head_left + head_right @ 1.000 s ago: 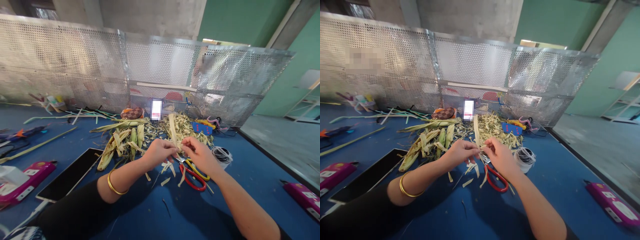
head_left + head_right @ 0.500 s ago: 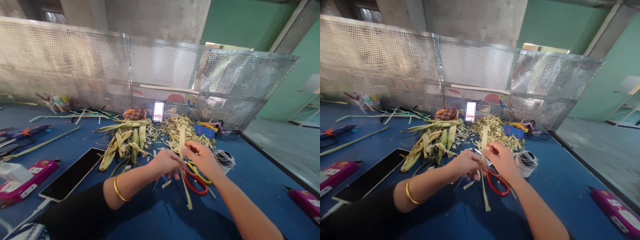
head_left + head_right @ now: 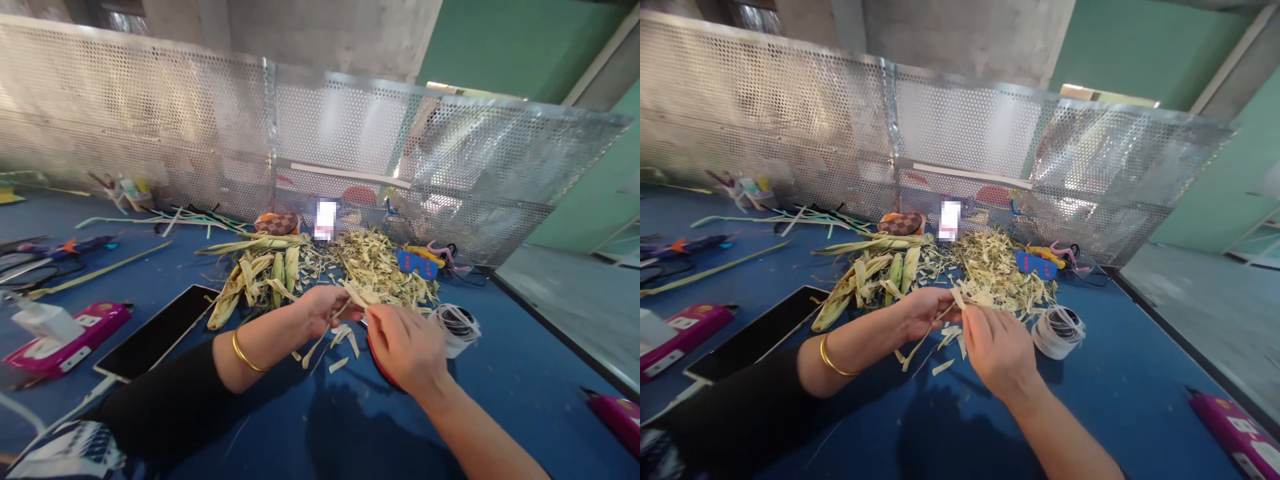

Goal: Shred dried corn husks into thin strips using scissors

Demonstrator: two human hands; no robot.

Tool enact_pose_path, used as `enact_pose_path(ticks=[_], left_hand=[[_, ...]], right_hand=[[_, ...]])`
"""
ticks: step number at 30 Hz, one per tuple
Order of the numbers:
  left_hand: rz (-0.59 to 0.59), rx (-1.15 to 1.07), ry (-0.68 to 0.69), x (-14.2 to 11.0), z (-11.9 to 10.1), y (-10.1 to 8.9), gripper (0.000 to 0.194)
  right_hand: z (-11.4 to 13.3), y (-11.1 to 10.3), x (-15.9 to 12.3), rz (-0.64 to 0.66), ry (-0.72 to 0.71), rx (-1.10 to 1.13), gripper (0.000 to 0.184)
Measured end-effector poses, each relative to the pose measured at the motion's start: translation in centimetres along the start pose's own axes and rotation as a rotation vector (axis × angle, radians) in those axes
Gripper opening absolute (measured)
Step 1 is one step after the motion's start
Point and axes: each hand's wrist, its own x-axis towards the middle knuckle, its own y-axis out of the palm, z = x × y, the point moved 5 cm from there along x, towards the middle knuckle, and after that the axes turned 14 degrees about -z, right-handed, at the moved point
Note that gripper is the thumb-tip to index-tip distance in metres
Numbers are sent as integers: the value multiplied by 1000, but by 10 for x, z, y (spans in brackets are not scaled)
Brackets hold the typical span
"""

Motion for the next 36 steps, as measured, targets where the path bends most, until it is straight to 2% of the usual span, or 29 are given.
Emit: enact_pose_path(ticks=[1,3,7,10,12,16,18,21,23,26,28,30,33,36], left_hand=[[-11,-61,-28,0,-3,-2,23],[-33,-134,-64,-1,-7,-4,26],[-68,-235,-68,-5,-11,-6,24],[-68,-305,-92,-8,-9,-4,24],[-80,-320,-49,-8,-10,-3,24],[-58,-318,90,-10,-11,3,19],[-47,-293,128,-12,-6,7,16],[-60,-224,152,-15,3,10,17],[-49,-197,153,-17,7,11,17],[-22,-190,172,-18,7,12,14],[-19,-177,187,-18,5,12,11],[-32,-154,202,-18,2,11,11],[-59,-94,231,-18,-1,10,16],[-84,-21,295,-19,-4,8,19]], right_hand=[[5,4,-3,4,-59,-25,9],[11,12,-8,14,-90,-41,10],[11,27,-20,60,-46,0,13],[10,30,-23,95,-29,24,16],[11,28,-20,97,-47,10,14],[19,19,-12,20,-148,0,18],[25,20,-11,54,-260,-1,23],[31,25,-14,170,-391,-29,24],[31,27,-16,210,-430,-39,26],[29,24,-14,199,-410,-9,26],[25,20,-11,164,-330,49,23],[17,15,-7,83,-170,112,18],[-8,11,-7,-39,211,120,11],[-34,18,-17,2,600,133,15]])
